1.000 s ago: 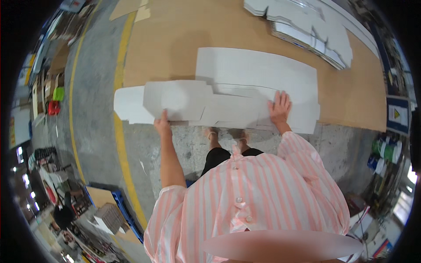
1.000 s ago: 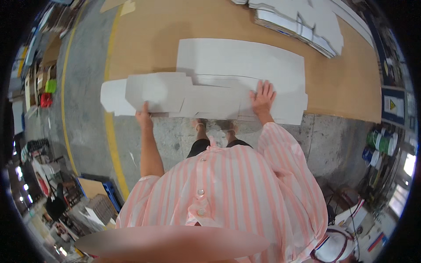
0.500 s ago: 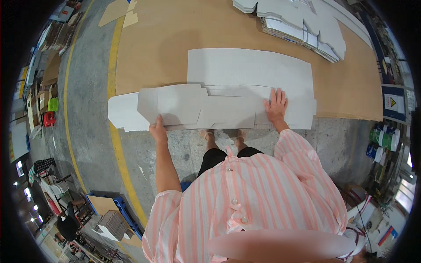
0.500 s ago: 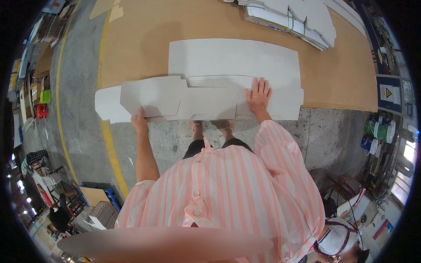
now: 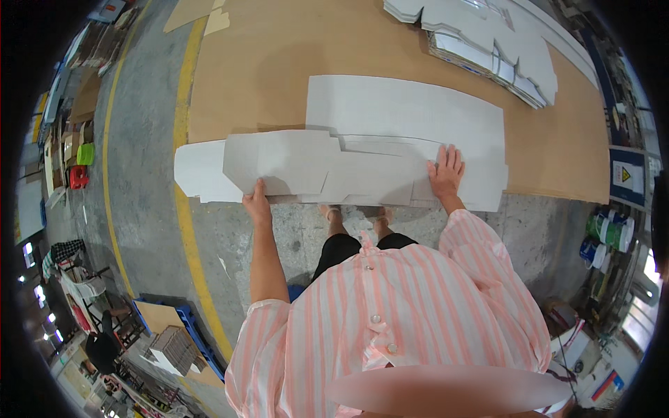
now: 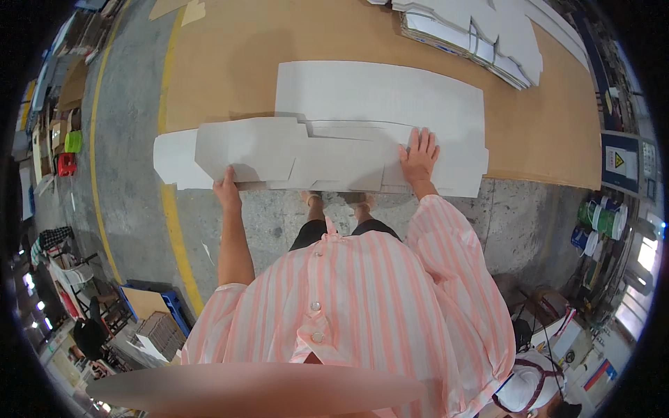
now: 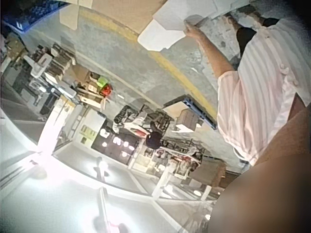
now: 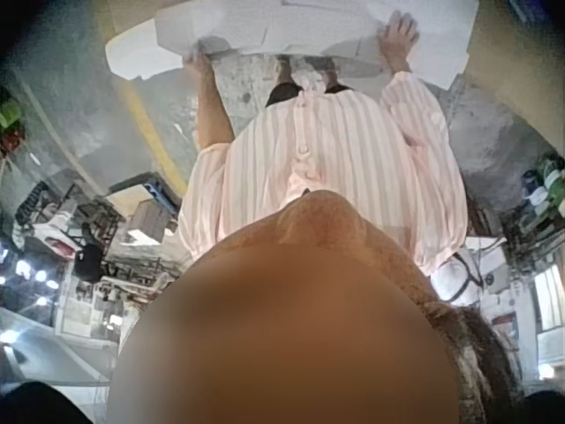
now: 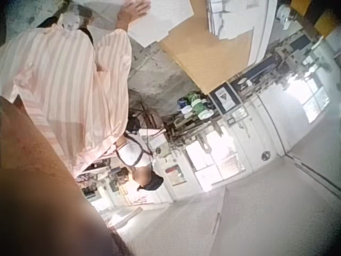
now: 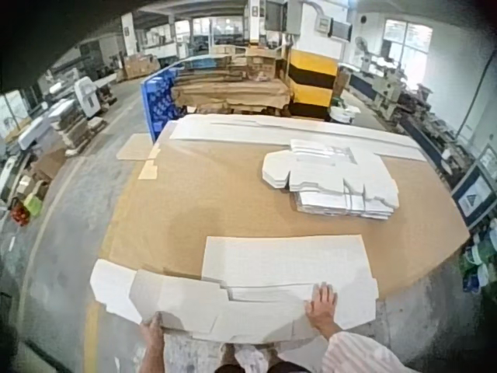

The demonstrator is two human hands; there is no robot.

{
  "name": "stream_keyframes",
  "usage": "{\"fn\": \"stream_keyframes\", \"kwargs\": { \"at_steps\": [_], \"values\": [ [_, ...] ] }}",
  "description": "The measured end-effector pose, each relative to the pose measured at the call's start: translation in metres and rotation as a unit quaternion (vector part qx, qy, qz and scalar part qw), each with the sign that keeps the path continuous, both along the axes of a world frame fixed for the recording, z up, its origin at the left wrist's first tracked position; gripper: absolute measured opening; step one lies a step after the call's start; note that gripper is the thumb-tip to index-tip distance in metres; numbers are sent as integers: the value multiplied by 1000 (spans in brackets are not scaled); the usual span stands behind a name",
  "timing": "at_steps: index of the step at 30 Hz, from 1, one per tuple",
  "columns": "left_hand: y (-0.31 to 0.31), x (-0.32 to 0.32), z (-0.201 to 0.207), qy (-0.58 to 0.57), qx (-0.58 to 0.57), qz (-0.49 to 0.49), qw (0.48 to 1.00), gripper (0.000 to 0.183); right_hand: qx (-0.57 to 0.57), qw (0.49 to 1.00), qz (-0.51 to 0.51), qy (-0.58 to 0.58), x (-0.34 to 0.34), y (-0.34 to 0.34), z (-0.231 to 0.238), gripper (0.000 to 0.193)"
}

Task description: Sorting and stacking flat white cardboard cutouts at a factory workbench.

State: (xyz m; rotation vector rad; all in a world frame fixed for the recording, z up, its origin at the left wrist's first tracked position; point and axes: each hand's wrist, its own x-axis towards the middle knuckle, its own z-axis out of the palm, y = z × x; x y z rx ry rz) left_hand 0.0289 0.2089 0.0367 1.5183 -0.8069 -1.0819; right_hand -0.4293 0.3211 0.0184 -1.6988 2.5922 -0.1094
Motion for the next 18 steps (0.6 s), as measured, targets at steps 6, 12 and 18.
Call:
{"fn": "stream_keyframes", "kwargs": {
  "at_steps": [6, 12, 18],
  "values": [
    [3, 22, -3, -98, 32, -29, 994, 26, 7, 1000, 19, -6, 6, -5, -6, 64],
    [-23, 13, 6, 248, 0, 56, 967, 28, -78, 993, 45, 80, -26, 13, -25, 61],
    [-61, 75, -13, 212, 55, 33, 975, 25, -30, 998, 38, 35, -7, 2, -11, 62]
  ]
}}
